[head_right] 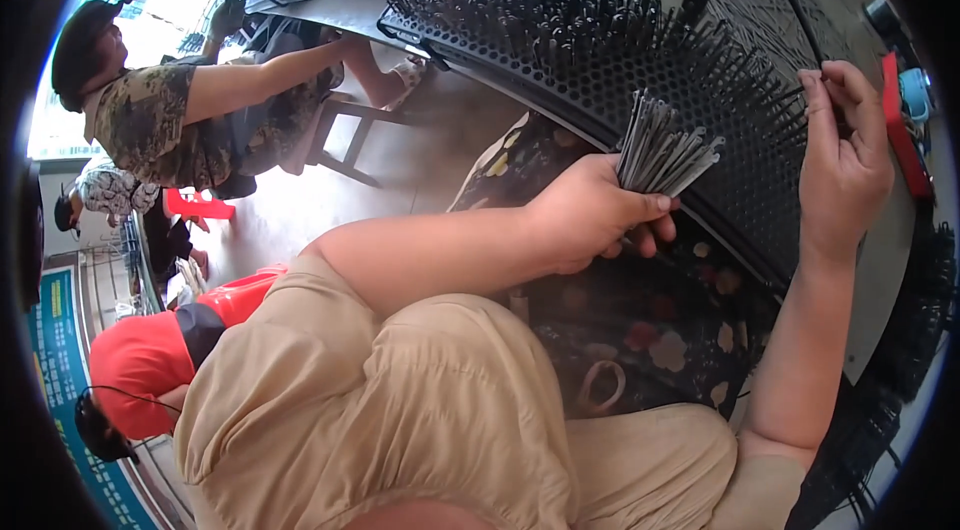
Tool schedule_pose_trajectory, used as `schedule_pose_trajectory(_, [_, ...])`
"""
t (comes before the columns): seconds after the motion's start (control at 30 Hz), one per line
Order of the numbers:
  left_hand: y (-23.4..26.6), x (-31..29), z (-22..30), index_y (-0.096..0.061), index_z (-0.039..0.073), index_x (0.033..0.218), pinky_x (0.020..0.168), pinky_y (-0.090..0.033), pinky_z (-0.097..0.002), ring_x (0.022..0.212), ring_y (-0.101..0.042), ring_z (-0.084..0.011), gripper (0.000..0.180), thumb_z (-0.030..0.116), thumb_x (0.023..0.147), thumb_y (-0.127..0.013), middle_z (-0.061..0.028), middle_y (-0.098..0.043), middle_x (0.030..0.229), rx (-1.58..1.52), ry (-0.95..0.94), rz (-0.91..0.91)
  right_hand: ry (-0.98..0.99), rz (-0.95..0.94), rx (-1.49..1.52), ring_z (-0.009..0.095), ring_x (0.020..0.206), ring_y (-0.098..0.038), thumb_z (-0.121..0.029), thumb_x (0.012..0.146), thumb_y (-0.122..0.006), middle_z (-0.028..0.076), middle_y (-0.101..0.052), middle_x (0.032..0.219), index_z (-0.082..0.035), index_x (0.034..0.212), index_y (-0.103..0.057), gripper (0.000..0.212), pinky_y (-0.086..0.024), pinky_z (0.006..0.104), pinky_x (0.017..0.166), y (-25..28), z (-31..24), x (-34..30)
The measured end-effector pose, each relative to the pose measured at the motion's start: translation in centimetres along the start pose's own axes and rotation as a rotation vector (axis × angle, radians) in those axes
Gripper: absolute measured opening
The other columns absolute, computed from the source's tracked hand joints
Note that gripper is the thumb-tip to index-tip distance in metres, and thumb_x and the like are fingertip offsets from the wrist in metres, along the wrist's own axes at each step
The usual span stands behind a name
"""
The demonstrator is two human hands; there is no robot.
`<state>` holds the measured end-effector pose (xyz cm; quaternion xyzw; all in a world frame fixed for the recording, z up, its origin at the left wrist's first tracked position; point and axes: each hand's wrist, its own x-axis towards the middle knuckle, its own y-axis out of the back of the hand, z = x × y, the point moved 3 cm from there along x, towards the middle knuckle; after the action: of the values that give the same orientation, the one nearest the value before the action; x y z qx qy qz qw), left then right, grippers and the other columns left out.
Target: Inserting thin metal rods into a perforated board for assembly.
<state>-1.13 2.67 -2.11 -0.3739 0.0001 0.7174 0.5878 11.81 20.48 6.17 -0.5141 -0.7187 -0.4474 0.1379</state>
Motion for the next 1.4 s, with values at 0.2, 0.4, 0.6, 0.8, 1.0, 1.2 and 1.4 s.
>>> schedule_pose_trajectory(0.2, [0.4, 0.3, -0.3, -0.057, 0.004, 0.097, 0.043, -0.038, -0.0252, 0.056, -0.06, -0.0133, 0.007, 0.009, 0.092, -0.059, -0.0065, -0.065, 0.076, -0.022, -0.035, 0.01, -0.026, -0.037, 0.02, 0.009, 0.091, -0.061, -0.002, 0.094, -0.059, 0.008, -0.067, 0.103, 0.002, 0.113, -0.061, 0.019, -0.049, 0.0219, 0.078, -0.7, 0.6, 0.2])
schedule_pose_trajectory(0.4, [0.4, 0.1, 0.2, -0.057, 0.003, 0.097, 0.045, -0.041, -0.0259, 0.057, -0.061, -0.0135, 0.007, 0.008, 0.092, -0.058, -0.0066, -0.065, 0.076, -0.006, -0.041, 0.006, -0.015, -0.04, 0.022, 0.012, 0.095, -0.066, -0.001, 0.092, -0.062, 0.007, -0.068, 0.102, 0.0, 0.11, -0.064, 0.018, -0.053, 0.0235, 0.084, -0.5, 0.8, 0.4])
schedule_pose_trajectory(0.6, [0.2, 0.3, -0.1, -0.057, 0.003, 0.099, 0.048, -0.043, -0.027, 0.057, -0.061, -0.0138, 0.008, 0.007, 0.092, -0.057, -0.0068, -0.065, 0.076, 0.002, -0.056, 0.011, -0.007, -0.02, 0.04, 0.013, 0.096, -0.065, -0.001, 0.092, -0.062, 0.007, -0.068, 0.102, 0.0, 0.11, -0.064, 0.018, -0.052, 0.0229, 0.084, -0.4, 1.7, 0.2])
schedule_pose_trajectory(0.8, [0.2, 0.0, 0.0, -0.058, 0.004, 0.098, 0.044, -0.037, -0.0235, 0.061, -0.059, -0.0121, 0.01, 0.012, 0.092, -0.06, -0.0068, -0.066, 0.079, 0.02, -0.057, 0.016, -0.034, -0.016, 0.081, 0.013, 0.094, -0.065, 0.001, 0.092, -0.061, 0.008, -0.068, 0.1, 0.001, 0.109, -0.064, 0.017, -0.052, 0.0222, 0.081, -0.7, 0.8, 0.2])
schedule_pose_trajectory(1.0, [0.1, 0.1, -0.3, -0.057, 0.003, 0.099, 0.047, -0.043, -0.0266, 0.056, -0.061, -0.0137, 0.008, 0.008, 0.092, -0.058, -0.0062, -0.065, 0.074, 0.009, -0.073, 0.009, 0.07, -0.082, 0.106, 0.011, 0.093, -0.062, 0.001, 0.094, -0.058, 0.009, -0.067, 0.104, 0.002, 0.112, -0.062, 0.019, -0.049, 0.0219, 0.08, -0.4, 1.4, -0.1])
schedule_pose_trajectory(1.2, [0.0, 0.0, -0.5, -0.058, 0.003, 0.098, 0.048, -0.043, -0.0268, 0.056, -0.061, -0.0139, 0.007, 0.007, 0.092, -0.058, -0.0064, -0.064, 0.074, -0.005, -0.085, 0.005, 0.068, -0.042, 0.089, 0.009, 0.089, -0.06, 0.002, 0.093, -0.059, 0.008, -0.067, 0.103, 0.003, 0.111, -0.062, 0.019, -0.049, 0.0217, 0.079, -0.2, 1.1, -0.3])
schedule_pose_trajectory(1.4, [0.0, 0.0, -0.6, -0.057, 0.003, 0.097, 0.048, -0.044, -0.0264, 0.056, -0.061, -0.0136, 0.007, 0.008, 0.092, -0.058, -0.0064, -0.064, 0.074, 0.006, -0.086, 0.02, -0.031, -0.08, 0.057, 0.008, 0.084, -0.058, 0.0, 0.094, -0.059, 0.007, -0.067, 0.101, 0.003, 0.111, -0.062, 0.018, -0.047, 0.0206, 0.076, -0.9, 1.1, -0.4])
